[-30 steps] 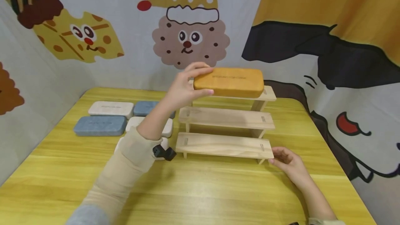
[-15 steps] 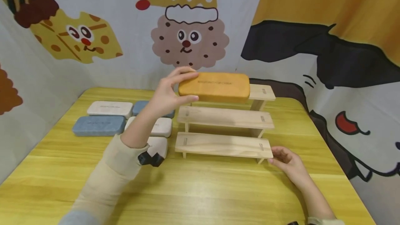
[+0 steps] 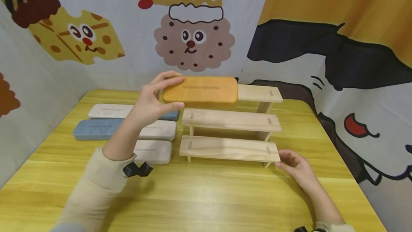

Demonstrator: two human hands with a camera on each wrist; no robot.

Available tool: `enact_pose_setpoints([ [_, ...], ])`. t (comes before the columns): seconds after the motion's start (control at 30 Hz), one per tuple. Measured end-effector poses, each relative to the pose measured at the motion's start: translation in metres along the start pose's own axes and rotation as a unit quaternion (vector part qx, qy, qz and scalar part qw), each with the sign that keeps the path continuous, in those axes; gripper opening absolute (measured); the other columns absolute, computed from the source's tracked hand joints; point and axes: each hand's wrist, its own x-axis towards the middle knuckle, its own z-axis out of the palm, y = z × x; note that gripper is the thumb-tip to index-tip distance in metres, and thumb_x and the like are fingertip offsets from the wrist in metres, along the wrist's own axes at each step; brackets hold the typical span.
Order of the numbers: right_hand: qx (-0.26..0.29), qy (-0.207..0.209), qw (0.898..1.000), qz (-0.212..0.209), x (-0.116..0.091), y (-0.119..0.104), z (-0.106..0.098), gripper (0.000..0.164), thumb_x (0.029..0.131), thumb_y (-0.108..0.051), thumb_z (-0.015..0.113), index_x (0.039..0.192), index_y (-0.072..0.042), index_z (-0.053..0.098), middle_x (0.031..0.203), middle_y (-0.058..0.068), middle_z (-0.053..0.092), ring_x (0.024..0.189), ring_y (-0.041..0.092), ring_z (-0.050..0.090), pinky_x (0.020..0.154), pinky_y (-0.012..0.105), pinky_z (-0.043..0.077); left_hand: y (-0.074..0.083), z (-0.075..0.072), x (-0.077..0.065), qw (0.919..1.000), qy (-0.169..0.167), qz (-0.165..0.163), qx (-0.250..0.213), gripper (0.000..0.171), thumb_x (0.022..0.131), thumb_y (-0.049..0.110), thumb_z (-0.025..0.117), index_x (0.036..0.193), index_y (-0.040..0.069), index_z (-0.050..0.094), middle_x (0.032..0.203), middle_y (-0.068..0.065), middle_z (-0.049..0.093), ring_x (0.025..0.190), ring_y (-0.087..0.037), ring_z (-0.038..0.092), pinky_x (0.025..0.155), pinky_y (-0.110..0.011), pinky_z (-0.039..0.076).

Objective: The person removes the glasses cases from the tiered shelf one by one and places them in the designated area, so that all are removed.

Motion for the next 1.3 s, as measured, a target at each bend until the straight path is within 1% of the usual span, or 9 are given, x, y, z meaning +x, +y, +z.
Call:
enact_pose_setpoints([
  [0.1, -0.003, 0.0, 1.0, 0.002, 0.001, 0.0, 0.0, 0.039, 0.092, -0.014, 0.066, 0.122, 0.007, 0.052, 0.109, -0.011, 0.061, 0.099, -0.001, 0.056, 0.079, 0.013, 0.045, 0.0, -0.007, -0.005, 1.0, 0.001, 0.004, -0.001, 0.057, 0.072, 0.0, 0.083, 0.126, 0.001, 0.062, 0.132, -0.003, 0.05, 0.125, -0.015, 0.041, 0.098, -0.035, 0.041],
  [0.2, -0.004, 0.0, 1.0, 0.001, 0.001, 0.0, 0.001, 0.039, 0.092, -0.014, 0.067, 0.123, 0.006, 0.052, 0.109, -0.011, 0.061, 0.098, -0.001, 0.056, 0.079, 0.013, 0.045, 0.001, -0.014, -0.01, 0.9999, 0.002, 0.006, 0.009, 0.058, 0.072, 0.0, 0.083, 0.126, 0.002, 0.062, 0.132, -0.002, 0.05, 0.125, -0.015, 0.041, 0.099, -0.036, 0.04],
  [0.57, 0.001, 0.002, 1.0, 0.001, 0.0, 0.0, 0.001, 0.039, 0.092, -0.013, 0.067, 0.122, 0.007, 0.052, 0.109, -0.013, 0.061, 0.098, -0.002, 0.056, 0.079, 0.012, 0.045, 0.002, -0.04, -0.033, 0.9991, -0.001, -0.024, 0.034, 0.059, 0.072, -0.002, 0.082, 0.128, 0.004, 0.062, 0.133, -0.003, 0.049, 0.128, -0.015, 0.038, 0.102, -0.041, 0.034],
  [0.7, 0.0, 0.001, 1.0, 0.0, 0.0, -0.001, 0.0, 0.038, 0.092, -0.013, 0.066, 0.122, 0.007, 0.052, 0.109, -0.013, 0.06, 0.099, -0.002, 0.055, 0.079, 0.012, 0.045, 0.002, -0.05, -0.042, 0.9983, 0.0, -0.042, 0.041, 0.059, 0.073, -0.003, 0.081, 0.128, 0.004, 0.062, 0.134, -0.004, 0.049, 0.128, -0.016, 0.038, 0.101, -0.041, 0.036],
  [0.8, 0.0, 0.002, 1.0, 0.0, 0.0, -0.002, 0.0, 0.038, 0.092, -0.013, 0.066, 0.122, 0.007, 0.052, 0.109, -0.014, 0.06, 0.099, -0.003, 0.055, 0.08, 0.012, 0.044, 0.001, -0.058, -0.048, 0.9967, 0.001, -0.062, 0.052, 0.059, 0.073, -0.002, 0.081, 0.129, 0.006, 0.062, 0.135, -0.002, 0.049, 0.129, -0.016, 0.038, 0.101, -0.038, 0.037],
  [1.0, 0.0, 0.001, 1.0, -0.001, 0.0, -0.001, 0.0, 0.039, 0.092, -0.012, 0.066, 0.122, 0.007, 0.052, 0.11, -0.014, 0.06, 0.099, -0.002, 0.055, 0.08, 0.012, 0.044, 0.0, -0.072, -0.06, 0.9944, 0.001, -0.09, 0.055, 0.06, 0.074, -0.003, 0.08, 0.13, 0.005, 0.06, 0.137, -0.005, 0.047, 0.13, -0.018, 0.037, 0.1, -0.025, 0.036],
  [1.13, 0.0, 0.001, 1.0, -0.002, 0.0, 0.0, 0.0, 0.039, 0.092, -0.012, 0.066, 0.123, 0.007, 0.052, 0.11, -0.014, 0.06, 0.099, -0.002, 0.055, 0.08, 0.012, 0.044, -0.003, -0.081, -0.068, 0.9947, 0.004, -0.094, 0.042, 0.06, 0.075, -0.007, 0.078, 0.131, 0.004, 0.059, 0.137, -0.006, 0.046, 0.128, -0.02, 0.037, 0.098, -0.022, 0.037],
  [1.3, 0.001, 0.001, 1.0, -0.003, 0.0, 0.001, 0.0, 0.039, 0.091, -0.011, 0.066, 0.122, 0.007, 0.052, 0.11, -0.014, 0.06, 0.1, -0.003, 0.055, 0.08, 0.012, 0.044, -0.008, -0.091, -0.078, 0.9957, 0.009, -0.087, 0.03, 0.061, 0.074, -0.013, 0.075, 0.131, 0.001, 0.058, 0.137, -0.005, 0.045, 0.127, -0.02, 0.038, 0.094, -0.02, 0.041],
])
